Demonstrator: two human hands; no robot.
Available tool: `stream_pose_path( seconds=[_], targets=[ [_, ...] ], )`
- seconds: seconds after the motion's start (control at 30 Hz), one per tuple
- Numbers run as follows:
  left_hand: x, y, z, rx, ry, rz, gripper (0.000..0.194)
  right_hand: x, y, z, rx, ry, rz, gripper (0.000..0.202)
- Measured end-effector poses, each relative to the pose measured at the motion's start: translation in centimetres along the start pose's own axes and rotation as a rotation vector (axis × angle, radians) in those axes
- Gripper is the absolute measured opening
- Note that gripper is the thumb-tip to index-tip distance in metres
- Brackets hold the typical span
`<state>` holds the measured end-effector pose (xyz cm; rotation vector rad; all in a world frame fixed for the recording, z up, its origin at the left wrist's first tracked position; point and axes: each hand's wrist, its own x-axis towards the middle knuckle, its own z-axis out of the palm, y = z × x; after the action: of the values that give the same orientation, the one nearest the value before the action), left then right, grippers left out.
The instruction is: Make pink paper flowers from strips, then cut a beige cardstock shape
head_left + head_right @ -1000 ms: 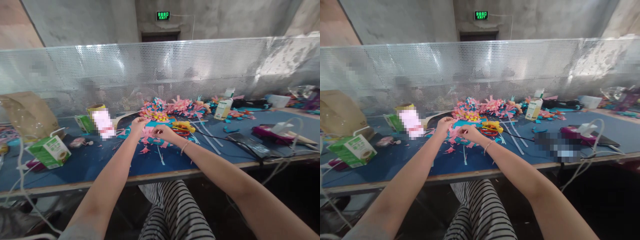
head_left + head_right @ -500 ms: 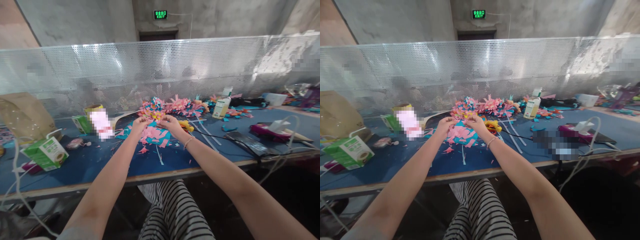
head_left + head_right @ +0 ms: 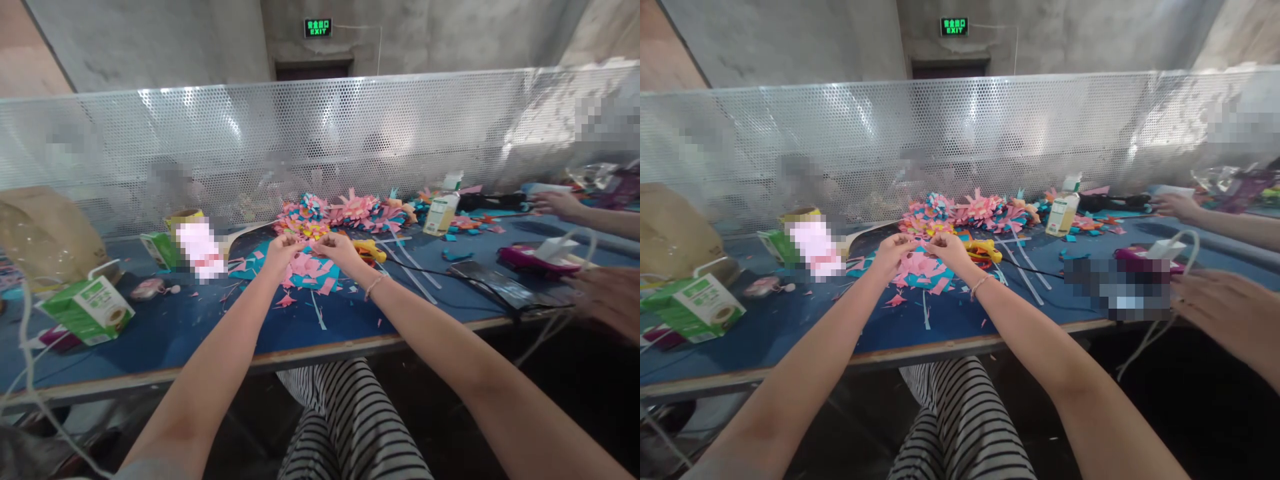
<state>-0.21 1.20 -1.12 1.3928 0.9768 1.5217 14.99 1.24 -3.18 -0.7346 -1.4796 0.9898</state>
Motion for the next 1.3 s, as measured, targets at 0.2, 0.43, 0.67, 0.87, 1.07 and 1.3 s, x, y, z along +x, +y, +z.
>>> stream_pose_path(
  seconds=[0.2,0.43,0.67,0.87,1.07,1.3],
  targets=[
    [0.01,-0.11,-0.03,0.025,-0.021,-0.009,0.019,0.0,-0.02,0.11,0.005,-0.006,0.014,0.026],
    [-0.34,0.36,0.28,0.014,-0.031,-0.011,0.019,0.15,0.06,-0.11,-0.038,0.006,-0.006,0.023],
    [-0.32,0.47,0.26,0.001,-0.059,-0.022,0.019,0.35,0.25,-0.25,-0.009,0.0,-0.003,0.024],
    [0.03,0.06,0.15,0.018,-0.065,-0.009,0.02,0.34,0.08,-0.29,0.003,0.004,0.01,0.026],
    [-0.07,0.24,0.24,0.009,-0.035,0.018,0.018,0.32,-0.19,-0.37,-0.021,0.031,-0.008,0.027],
    [0.03,0.25,0.2,-0.012,-0.013,0.02,0.019,0.06,-0.51,-0.33,-0.142,0.044,-0.126,0.021]
  ],
)
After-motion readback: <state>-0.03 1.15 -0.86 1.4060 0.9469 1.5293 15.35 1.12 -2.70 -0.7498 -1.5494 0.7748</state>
